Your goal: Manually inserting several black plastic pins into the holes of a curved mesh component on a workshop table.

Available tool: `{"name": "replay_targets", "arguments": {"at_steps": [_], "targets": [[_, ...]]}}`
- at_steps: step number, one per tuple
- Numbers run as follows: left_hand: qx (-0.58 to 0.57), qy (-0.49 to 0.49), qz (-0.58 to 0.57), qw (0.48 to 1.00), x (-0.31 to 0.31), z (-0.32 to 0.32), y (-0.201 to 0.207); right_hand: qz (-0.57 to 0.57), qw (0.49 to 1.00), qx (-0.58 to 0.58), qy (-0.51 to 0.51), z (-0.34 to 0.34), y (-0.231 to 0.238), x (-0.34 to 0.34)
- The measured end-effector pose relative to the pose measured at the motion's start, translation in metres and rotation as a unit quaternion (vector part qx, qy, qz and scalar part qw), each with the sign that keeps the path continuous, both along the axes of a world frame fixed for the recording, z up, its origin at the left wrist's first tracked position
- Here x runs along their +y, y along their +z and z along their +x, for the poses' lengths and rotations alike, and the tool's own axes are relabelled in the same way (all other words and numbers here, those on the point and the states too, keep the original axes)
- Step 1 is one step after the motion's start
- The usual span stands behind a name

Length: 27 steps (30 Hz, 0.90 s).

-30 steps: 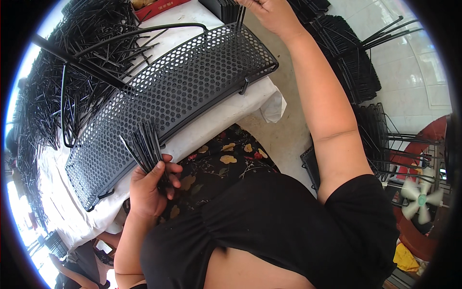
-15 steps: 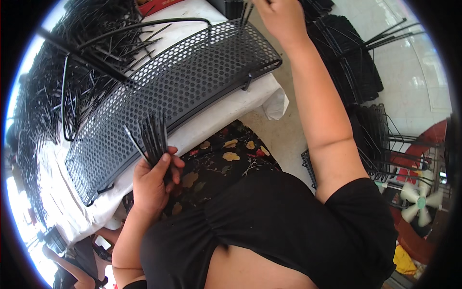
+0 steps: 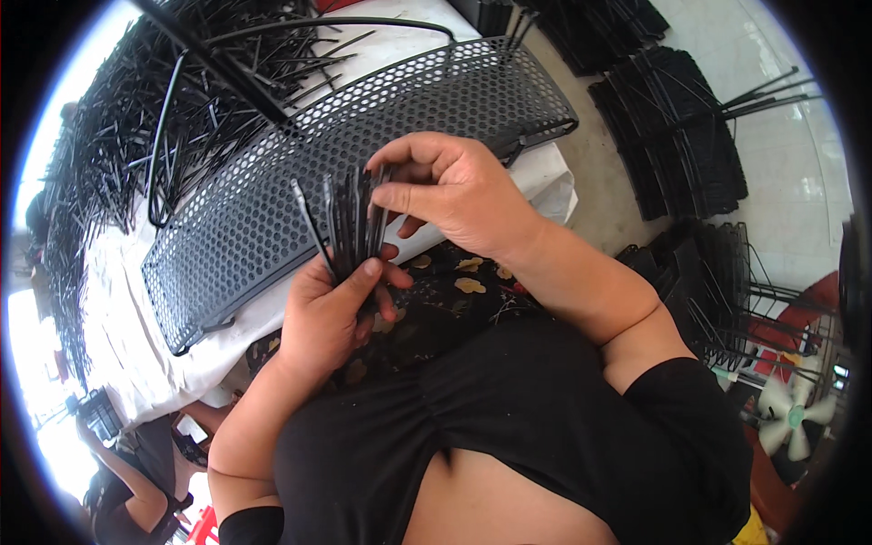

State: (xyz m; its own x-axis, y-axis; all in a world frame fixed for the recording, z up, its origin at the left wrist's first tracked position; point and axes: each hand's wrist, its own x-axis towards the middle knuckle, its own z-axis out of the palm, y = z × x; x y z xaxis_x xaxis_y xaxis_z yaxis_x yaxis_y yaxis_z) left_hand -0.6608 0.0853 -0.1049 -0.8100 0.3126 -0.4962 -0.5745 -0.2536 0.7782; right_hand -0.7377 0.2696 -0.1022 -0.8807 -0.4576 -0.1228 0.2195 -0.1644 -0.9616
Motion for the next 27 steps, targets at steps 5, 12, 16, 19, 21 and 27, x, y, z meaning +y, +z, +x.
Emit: {"name": "replay_targets", "arguments": {"at_steps": [5,12,16,19,21,27], "targets": [[-0.002,0.029,0.024,0.999,-0.010,0.003,-0.005,-0.034,0.992,0.054,-0.113,-0.029,0.012,0.041],[-0.116,0.073,0.095,0.986,-0.025,-0.001,-0.022,0.140,0.773,0.389,-0.482,-0.101,0.002,0.138],[-0.123,0.074,0.128,0.981,-0.025,-0.001,-0.021,0.126,0.783,0.434,-0.428,-0.105,-0.006,0.144],[-0.130,0.078,0.137,0.979,-0.021,0.000,-0.018,0.143,0.788,0.412,-0.435,-0.107,-0.004,0.141],[-0.131,0.077,0.144,0.978,-0.021,0.001,-0.017,0.169,0.785,0.403,-0.438,-0.108,0.006,0.137],[-0.120,0.047,0.143,0.981,-0.023,0.001,-0.021,0.331,0.693,0.463,-0.444,-0.113,0.018,0.137]]}}
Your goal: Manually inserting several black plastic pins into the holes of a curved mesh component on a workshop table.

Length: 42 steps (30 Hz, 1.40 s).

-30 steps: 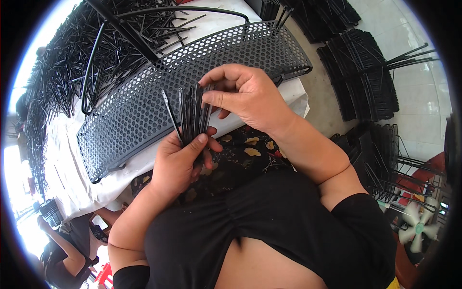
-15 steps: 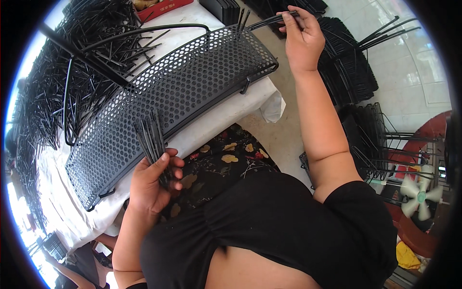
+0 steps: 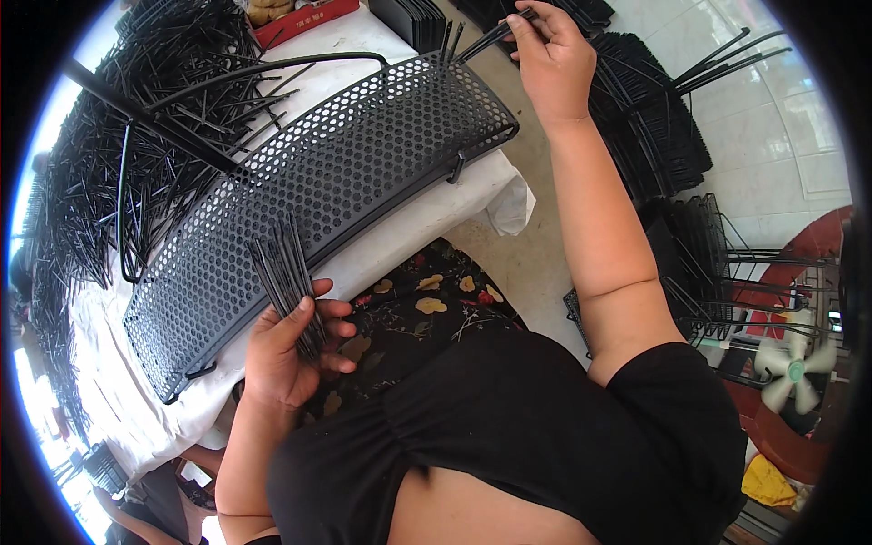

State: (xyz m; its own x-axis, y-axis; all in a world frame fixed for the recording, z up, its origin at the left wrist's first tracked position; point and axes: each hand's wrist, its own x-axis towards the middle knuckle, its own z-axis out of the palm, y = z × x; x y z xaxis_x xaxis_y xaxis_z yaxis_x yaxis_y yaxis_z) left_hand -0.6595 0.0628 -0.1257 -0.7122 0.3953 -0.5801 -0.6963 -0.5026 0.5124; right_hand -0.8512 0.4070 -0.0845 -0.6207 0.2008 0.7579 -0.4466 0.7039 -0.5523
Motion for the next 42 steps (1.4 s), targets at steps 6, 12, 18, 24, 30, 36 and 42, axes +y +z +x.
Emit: {"name": "replay_targets", "arguments": {"at_steps": [6,12,18,24,30,36,42], "targets": [[0.006,0.025,-0.065,0.998,-0.002,0.006,0.001,0.003,0.992,0.122,0.000,-0.008,-0.015,-0.015],[0.025,0.022,-0.071,0.997,0.004,0.003,-0.001,0.051,0.997,0.059,0.019,-0.016,-0.012,-0.011],[0.041,0.056,-0.147,0.987,0.009,0.007,0.001,0.137,0.989,0.057,-0.004,-0.037,-0.017,-0.009],[0.067,0.046,-0.180,0.980,0.009,0.006,-0.002,0.213,0.977,-0.005,0.011,-0.035,-0.021,-0.005],[0.163,0.066,-0.194,0.965,0.013,0.008,-0.001,-0.075,0.955,-0.236,0.164,0.053,-0.006,-0.081],[0.207,0.010,-0.178,0.962,0.024,0.003,0.015,-0.215,0.745,-0.406,0.484,0.116,-0.018,-0.143],[0.119,-0.019,-0.213,0.970,0.023,0.004,0.018,-0.225,0.776,-0.376,0.454,0.119,-0.021,-0.140]]}}
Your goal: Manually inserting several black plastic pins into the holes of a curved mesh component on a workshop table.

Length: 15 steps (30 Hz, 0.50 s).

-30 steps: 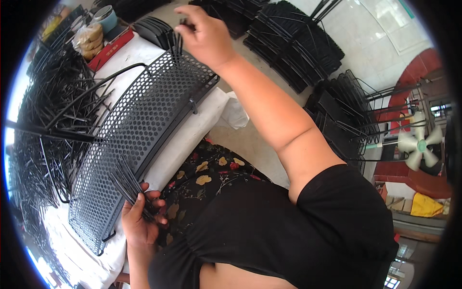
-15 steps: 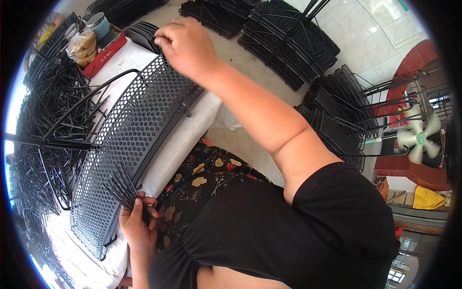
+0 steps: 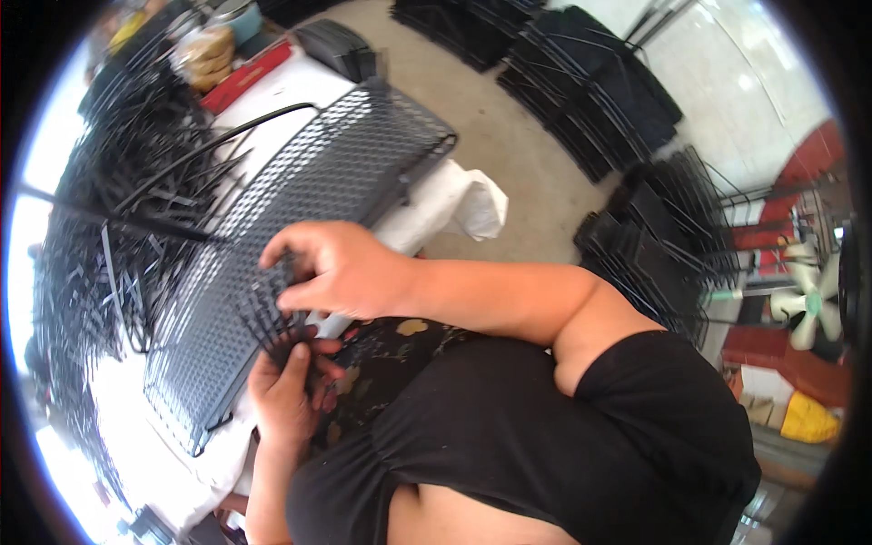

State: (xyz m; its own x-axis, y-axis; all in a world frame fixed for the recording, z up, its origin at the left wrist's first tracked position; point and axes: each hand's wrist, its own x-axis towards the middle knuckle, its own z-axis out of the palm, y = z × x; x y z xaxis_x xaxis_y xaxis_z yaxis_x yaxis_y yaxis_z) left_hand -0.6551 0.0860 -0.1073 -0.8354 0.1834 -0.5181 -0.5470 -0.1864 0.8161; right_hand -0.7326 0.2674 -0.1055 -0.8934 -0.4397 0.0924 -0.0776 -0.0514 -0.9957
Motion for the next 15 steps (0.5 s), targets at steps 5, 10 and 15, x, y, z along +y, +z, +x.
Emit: {"name": "replay_targets", "arguments": {"at_steps": [5,10,15], "targets": [[-0.003,-0.044,0.032,0.999,-0.007,0.003,-0.004,-0.040,0.988,-0.133,0.062,0.001,0.005,0.004],[0.010,-0.072,0.023,0.997,-0.009,0.004,-0.005,-0.030,0.987,-0.141,0.068,-0.001,0.001,0.001],[0.006,-0.061,0.008,0.998,-0.008,-0.001,0.001,-0.064,0.993,-0.100,0.002,-0.009,0.001,0.017]]}}
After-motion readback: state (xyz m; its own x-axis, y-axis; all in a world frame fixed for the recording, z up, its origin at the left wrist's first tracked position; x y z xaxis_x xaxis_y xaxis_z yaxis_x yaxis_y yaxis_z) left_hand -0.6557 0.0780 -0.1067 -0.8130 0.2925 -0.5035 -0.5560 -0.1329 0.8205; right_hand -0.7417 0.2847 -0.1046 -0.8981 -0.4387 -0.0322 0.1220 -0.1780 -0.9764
